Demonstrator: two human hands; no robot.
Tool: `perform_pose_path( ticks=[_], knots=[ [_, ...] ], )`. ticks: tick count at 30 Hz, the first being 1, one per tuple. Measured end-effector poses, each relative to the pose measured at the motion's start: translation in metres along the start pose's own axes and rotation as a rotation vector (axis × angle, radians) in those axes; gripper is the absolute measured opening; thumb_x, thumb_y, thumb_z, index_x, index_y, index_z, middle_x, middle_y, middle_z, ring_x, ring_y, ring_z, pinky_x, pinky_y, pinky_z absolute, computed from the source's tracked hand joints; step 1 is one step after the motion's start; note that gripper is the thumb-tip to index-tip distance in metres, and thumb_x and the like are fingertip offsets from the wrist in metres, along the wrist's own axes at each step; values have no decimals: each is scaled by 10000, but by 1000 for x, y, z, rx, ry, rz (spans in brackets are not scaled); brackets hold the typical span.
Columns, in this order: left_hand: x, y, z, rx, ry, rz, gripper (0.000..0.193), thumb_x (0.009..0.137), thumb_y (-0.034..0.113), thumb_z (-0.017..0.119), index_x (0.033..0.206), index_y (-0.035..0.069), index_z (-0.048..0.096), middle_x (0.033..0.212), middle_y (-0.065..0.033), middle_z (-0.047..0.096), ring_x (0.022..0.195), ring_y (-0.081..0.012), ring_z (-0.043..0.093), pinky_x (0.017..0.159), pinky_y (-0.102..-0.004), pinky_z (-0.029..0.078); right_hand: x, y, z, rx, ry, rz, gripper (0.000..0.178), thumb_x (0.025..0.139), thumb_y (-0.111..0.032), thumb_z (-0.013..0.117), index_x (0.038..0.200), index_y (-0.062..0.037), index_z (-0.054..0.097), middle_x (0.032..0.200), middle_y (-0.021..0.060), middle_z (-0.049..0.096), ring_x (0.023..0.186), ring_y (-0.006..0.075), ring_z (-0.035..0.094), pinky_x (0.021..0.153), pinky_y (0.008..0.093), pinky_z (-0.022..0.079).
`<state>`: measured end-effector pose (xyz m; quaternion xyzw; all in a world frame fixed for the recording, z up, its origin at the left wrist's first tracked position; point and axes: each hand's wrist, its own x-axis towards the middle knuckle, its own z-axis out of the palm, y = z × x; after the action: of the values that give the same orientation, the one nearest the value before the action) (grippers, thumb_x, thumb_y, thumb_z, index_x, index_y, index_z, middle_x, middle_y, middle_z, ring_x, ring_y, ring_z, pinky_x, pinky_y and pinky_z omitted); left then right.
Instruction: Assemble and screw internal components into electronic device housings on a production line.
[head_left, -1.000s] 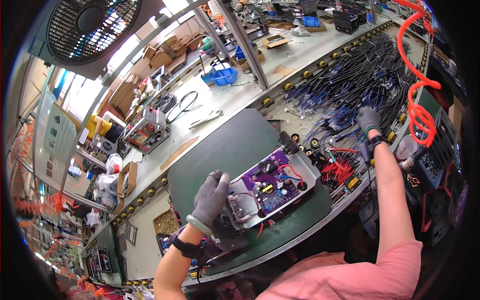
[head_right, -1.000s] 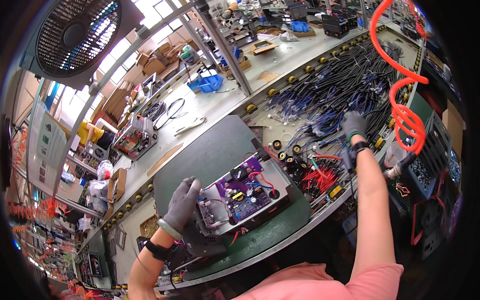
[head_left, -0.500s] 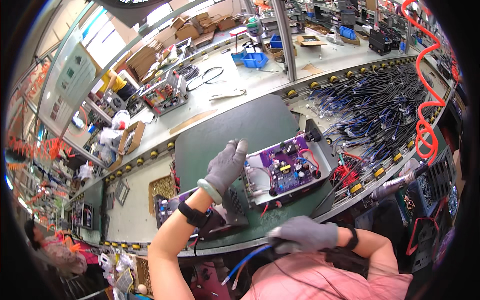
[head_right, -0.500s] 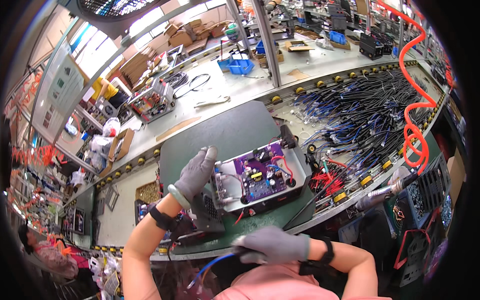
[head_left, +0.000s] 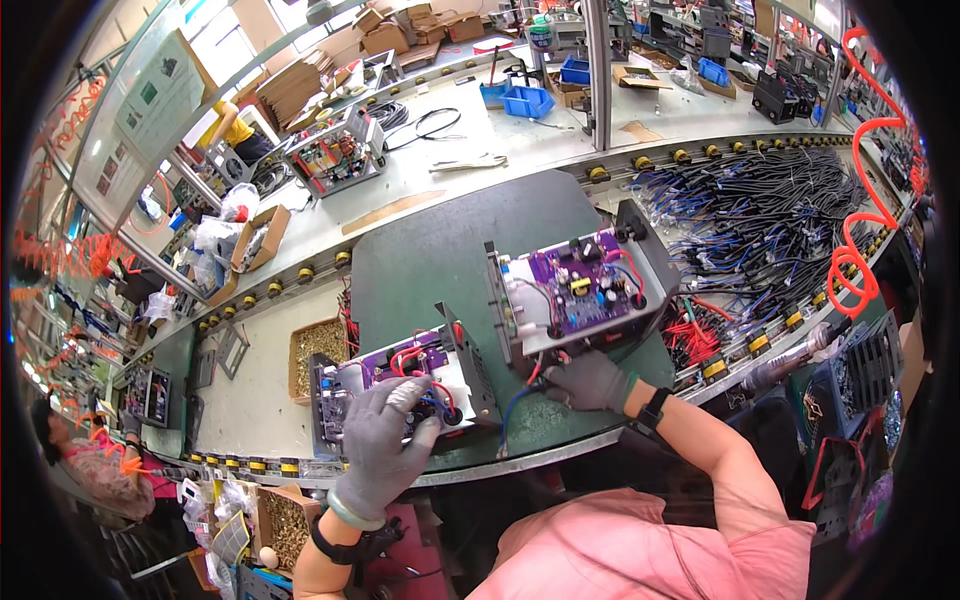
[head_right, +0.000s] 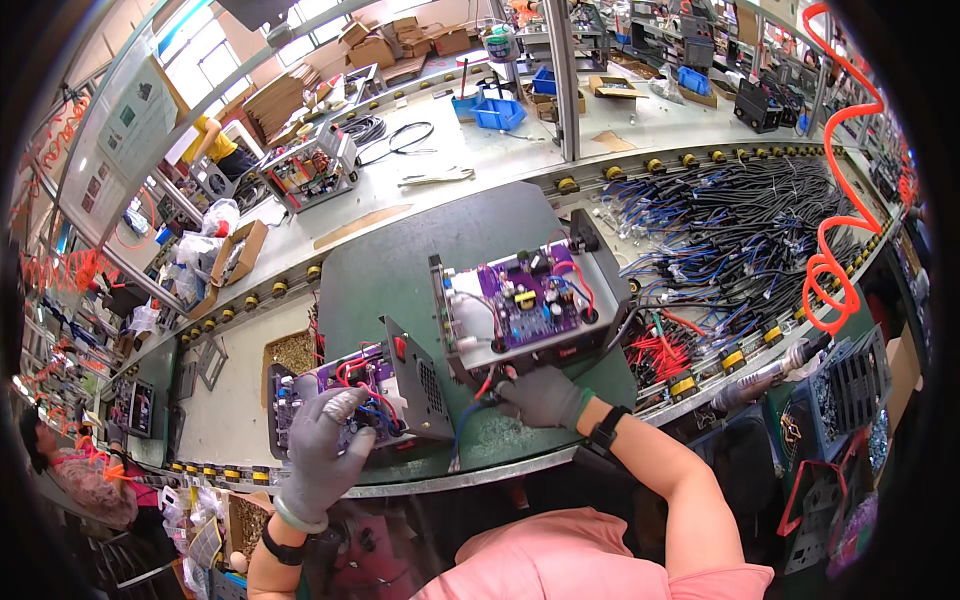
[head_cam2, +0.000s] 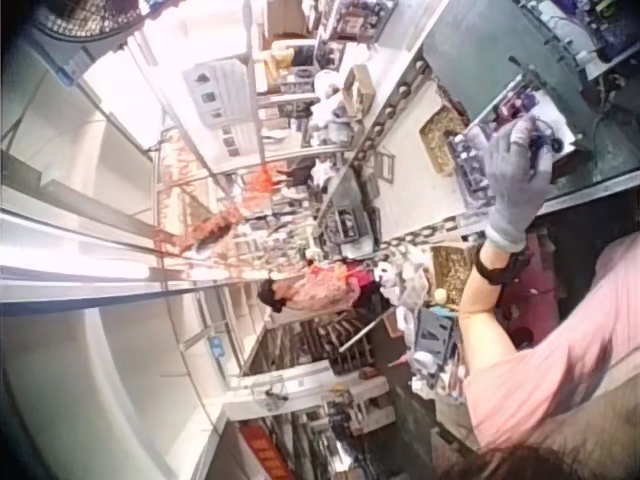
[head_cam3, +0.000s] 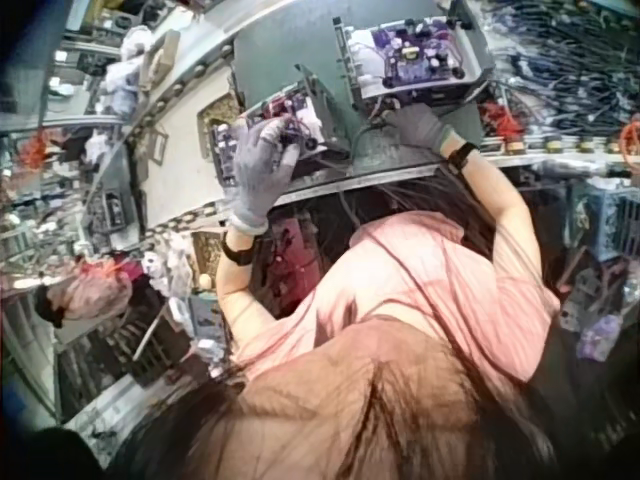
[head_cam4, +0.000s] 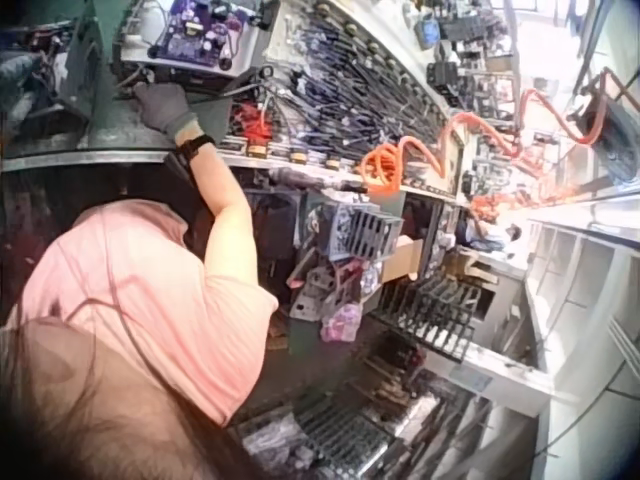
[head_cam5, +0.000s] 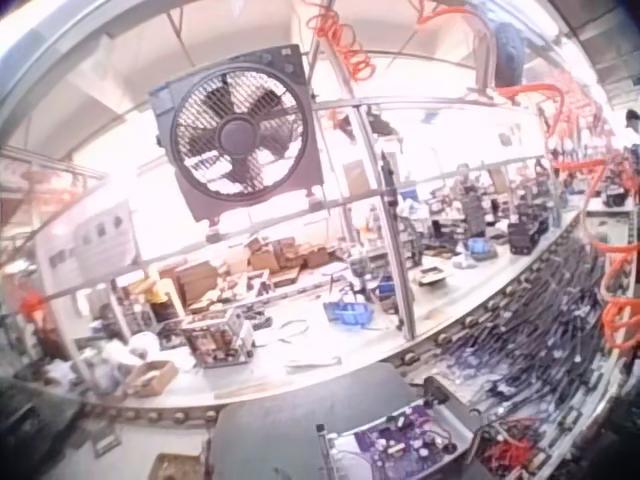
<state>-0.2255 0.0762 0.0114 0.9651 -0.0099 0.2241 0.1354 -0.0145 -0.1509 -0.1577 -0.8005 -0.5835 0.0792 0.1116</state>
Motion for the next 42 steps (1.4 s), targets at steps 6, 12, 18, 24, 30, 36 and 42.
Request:
perform_pose_path(
  ticks=[6,12,18,24,30,36,42],
  knots=[
    [0,9,-5,27,48,27,478,688,69,737,1156,69,639,1114,-130,650,1037,-344,620,908,-438,480,-14,-9,-69,371,-396,-200,274,912,-260,602,1093,-66,669,959,164,698,836,345,667,766,445,532],
    [-21,-28,-27,-373,272,-337,516,798,-30,610,1311,-22,555,1166,-126,654,1070,-214,634,944,-338,495,9,-70,-138,1140,227,-26,269,897,-9,596,1161,26,632,903,134,686,802,160,664,735,296,520],
    [-4,-25,-42,-518,478,-405,467,842,-46,541,1309,-55,541,1200,-131,635,1083,-197,620,993,-331,473,37,-93,-96,160,608,-214,299,781,-145,693,1070,-78,664,692,37,596,631,238,625,543,376,464],
    [34,5,-4,127,136,161,427,737,90,706,1157,52,646,978,-150,653,961,-287,636,821,-401,489,40,-99,-107,-185,501,-196,251,760,-167,732,976,-58,662,649,56,587,578,261,602,596,373,477],
    [23,5,27,189,-134,56,217,777,141,673,984,81,648,808,-73,605,787,-267,620,689,-418,466,49,-101,-125,46,52,-72,165,860,-217,640,878,-59,596,652,92,633,645,322,661,735,489,481],
    [25,-5,24,74,-293,21,96,834,171,654,844,85,610,679,-65,575,546,-278,593,483,-392,448,60,-114,-151,-123,-279,-53,250,847,-241,642,935,-12,596,680,133,661,650,332,694,667,479,504],
    [-1,4,59,274,-115,77,86,818,172,598,858,97,597,695,-38,579,554,-184,614,477,-342,461,50,-115,-124,-266,-155,-78,213,823,-172,625,917,12,576,664,149,672,603,314,705,489,456,517]
  ],
)
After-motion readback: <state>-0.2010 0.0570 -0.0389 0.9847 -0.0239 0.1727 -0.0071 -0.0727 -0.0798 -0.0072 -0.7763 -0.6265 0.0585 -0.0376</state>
